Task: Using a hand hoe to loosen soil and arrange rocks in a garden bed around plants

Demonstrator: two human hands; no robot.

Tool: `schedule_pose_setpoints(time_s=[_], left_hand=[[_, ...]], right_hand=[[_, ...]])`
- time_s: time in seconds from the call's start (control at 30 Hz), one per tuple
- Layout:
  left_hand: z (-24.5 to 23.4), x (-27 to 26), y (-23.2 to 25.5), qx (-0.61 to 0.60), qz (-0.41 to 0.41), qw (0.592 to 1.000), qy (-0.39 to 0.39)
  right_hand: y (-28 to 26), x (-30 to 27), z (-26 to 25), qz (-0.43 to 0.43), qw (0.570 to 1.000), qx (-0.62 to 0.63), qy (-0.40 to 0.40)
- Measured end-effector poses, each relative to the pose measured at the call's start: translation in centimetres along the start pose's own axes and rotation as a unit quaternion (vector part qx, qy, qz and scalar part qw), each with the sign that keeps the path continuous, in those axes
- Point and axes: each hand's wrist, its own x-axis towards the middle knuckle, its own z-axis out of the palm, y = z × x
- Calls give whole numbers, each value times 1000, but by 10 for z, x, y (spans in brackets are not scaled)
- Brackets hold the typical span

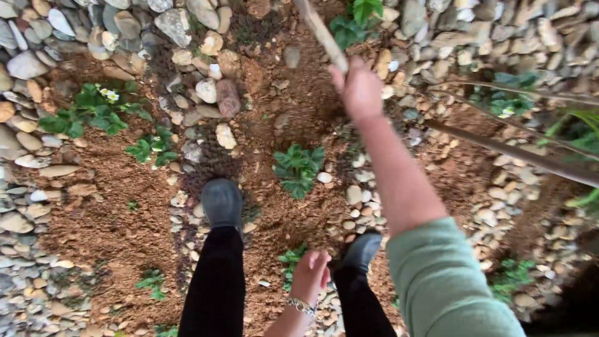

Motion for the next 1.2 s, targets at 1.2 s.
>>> schedule_pose_setpoints(time_s=[1.2], left_hand=[[23,-19,53,-48,-86,994,-38]], right_hand=[[24,7,-127,-30,705,-598,-380]])
